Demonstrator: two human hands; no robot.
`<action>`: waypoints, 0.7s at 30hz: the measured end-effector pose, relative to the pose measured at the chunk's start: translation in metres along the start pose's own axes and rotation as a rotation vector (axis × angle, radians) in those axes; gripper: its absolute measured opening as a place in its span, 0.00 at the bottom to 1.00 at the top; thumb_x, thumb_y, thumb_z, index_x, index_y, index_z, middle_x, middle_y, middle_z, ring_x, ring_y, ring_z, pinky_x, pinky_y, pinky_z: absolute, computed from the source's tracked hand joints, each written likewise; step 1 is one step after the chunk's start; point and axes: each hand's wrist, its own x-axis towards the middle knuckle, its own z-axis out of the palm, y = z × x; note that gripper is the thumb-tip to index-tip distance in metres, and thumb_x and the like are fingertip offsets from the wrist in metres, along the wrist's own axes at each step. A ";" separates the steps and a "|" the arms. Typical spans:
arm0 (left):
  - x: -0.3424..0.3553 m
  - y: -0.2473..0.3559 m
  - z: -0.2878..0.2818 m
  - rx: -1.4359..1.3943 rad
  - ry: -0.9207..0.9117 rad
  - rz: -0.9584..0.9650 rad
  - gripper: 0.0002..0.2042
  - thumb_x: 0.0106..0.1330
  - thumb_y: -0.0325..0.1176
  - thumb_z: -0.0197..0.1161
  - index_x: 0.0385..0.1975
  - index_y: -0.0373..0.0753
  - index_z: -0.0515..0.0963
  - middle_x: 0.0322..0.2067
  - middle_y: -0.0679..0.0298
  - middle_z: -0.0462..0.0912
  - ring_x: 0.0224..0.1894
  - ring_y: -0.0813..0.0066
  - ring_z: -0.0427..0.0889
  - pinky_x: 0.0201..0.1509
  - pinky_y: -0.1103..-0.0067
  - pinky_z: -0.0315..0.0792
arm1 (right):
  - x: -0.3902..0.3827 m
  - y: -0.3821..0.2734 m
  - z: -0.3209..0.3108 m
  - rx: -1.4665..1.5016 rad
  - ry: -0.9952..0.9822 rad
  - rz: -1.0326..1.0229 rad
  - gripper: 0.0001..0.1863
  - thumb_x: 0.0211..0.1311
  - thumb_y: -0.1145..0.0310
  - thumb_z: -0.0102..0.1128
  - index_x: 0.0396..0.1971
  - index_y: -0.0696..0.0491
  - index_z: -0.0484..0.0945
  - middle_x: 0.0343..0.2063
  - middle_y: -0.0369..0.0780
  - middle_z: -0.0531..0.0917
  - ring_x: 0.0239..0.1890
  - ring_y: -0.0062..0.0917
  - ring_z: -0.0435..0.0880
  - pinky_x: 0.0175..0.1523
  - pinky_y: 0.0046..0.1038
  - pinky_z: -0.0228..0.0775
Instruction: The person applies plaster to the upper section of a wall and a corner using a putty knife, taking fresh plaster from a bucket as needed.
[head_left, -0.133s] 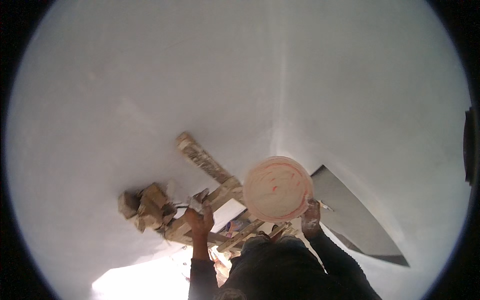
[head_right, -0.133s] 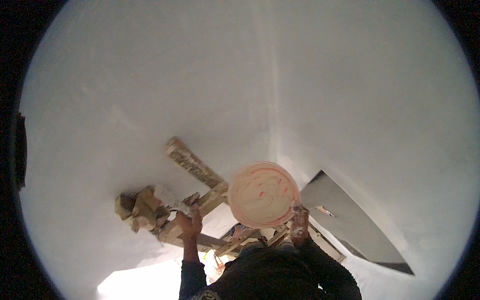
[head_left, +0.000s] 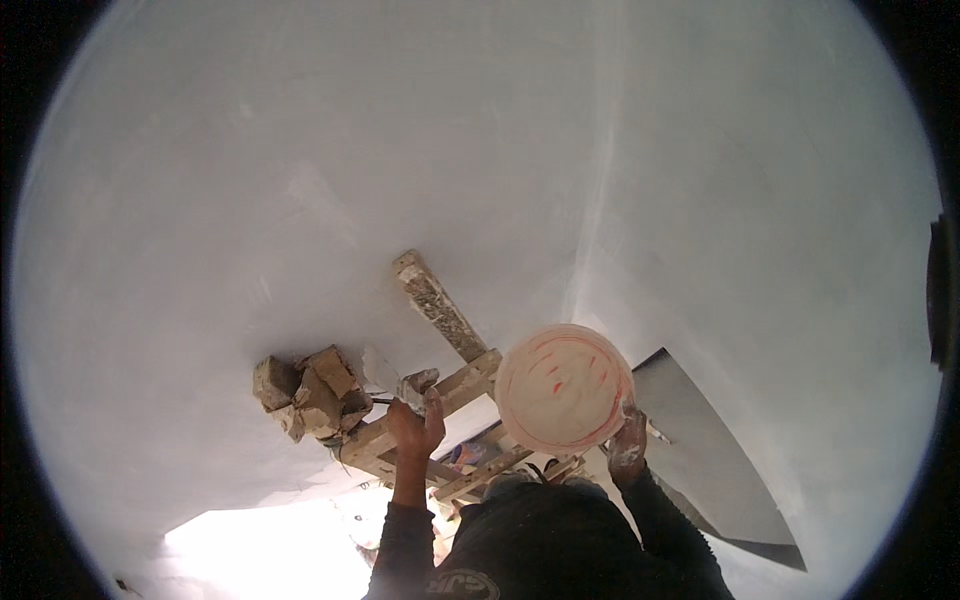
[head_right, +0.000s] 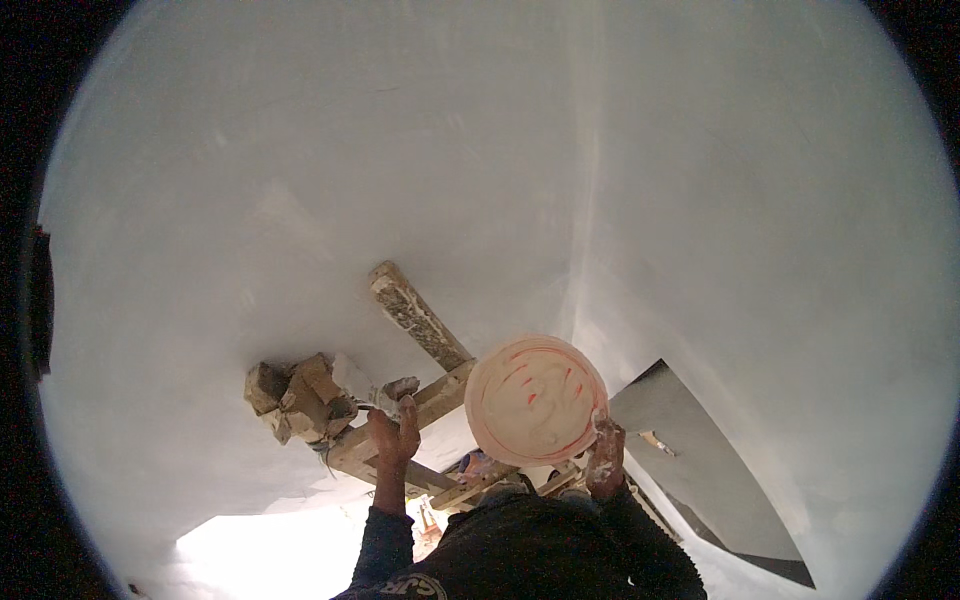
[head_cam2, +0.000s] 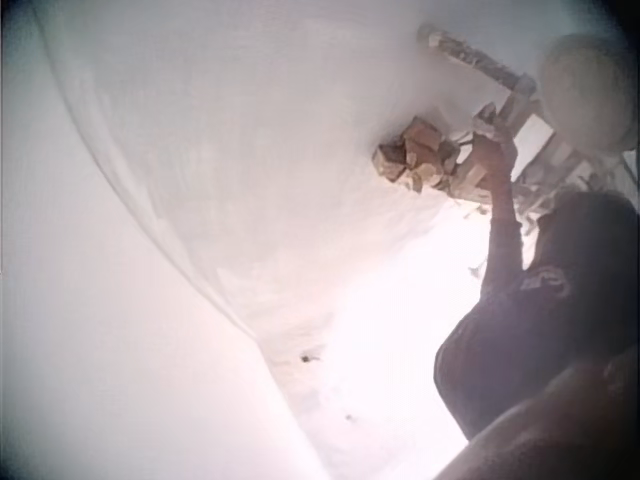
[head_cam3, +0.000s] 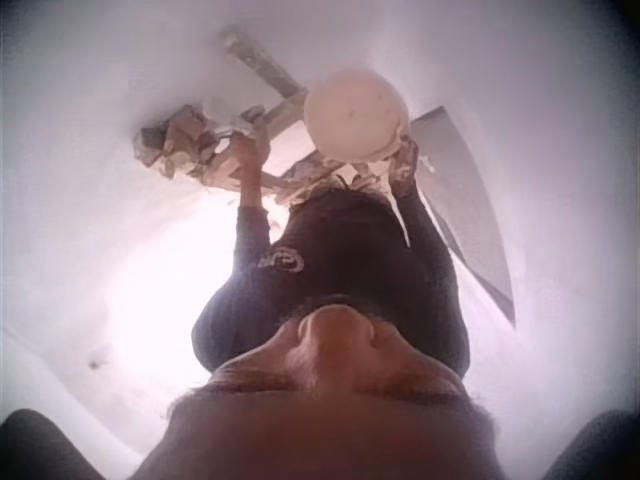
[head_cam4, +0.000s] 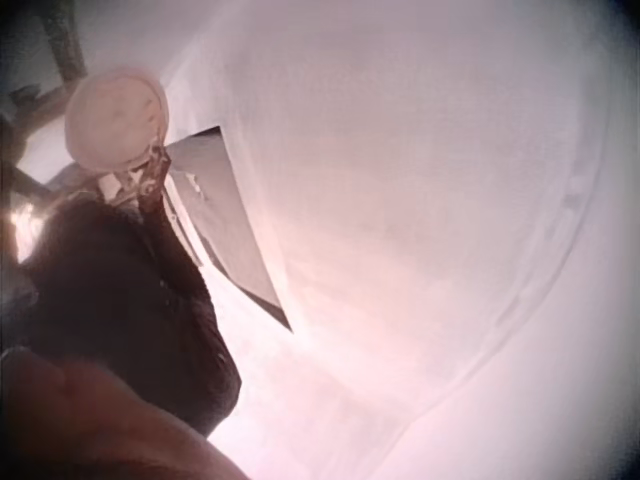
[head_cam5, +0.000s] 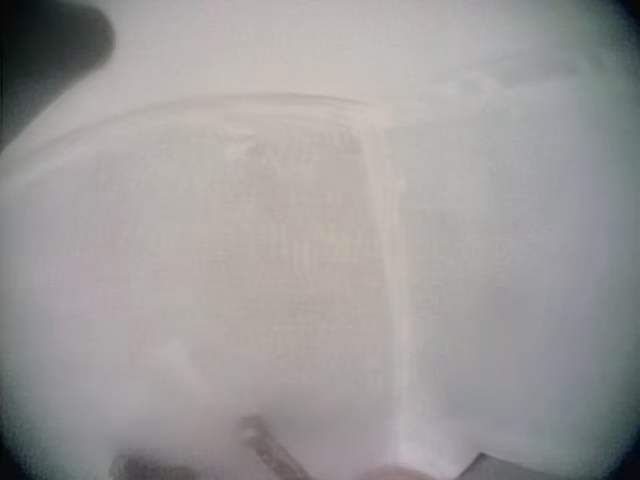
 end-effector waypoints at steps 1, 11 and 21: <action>0.003 0.001 0.001 -0.024 0.029 0.020 0.13 0.60 0.33 0.58 0.41 0.34 0.80 0.36 0.51 0.84 0.38 0.51 0.84 0.42 0.65 0.76 | 0.007 0.015 0.000 0.058 0.043 -0.009 0.20 0.73 0.59 0.45 0.56 0.58 0.63 0.52 0.42 0.70 0.54 0.26 0.71 0.60 0.33 0.64; -0.005 -0.005 0.000 -0.210 0.080 0.032 0.13 0.65 0.32 0.55 0.45 0.32 0.77 0.40 0.52 0.83 0.44 0.62 0.82 0.51 0.67 0.72 | -0.005 -0.059 0.093 0.235 -0.107 0.214 0.17 0.75 0.62 0.39 0.53 0.59 0.65 0.43 0.42 0.72 0.42 0.24 0.74 0.43 0.25 0.71; -0.002 0.011 -0.010 -0.377 0.201 -0.053 0.08 0.66 0.25 0.56 0.43 0.32 0.74 0.35 0.57 0.82 0.38 0.70 0.82 0.43 0.76 0.75 | -0.019 -0.038 0.097 0.225 0.073 0.069 0.24 0.72 0.51 0.45 0.54 0.57 0.67 0.44 0.40 0.76 0.43 0.22 0.76 0.41 0.26 0.72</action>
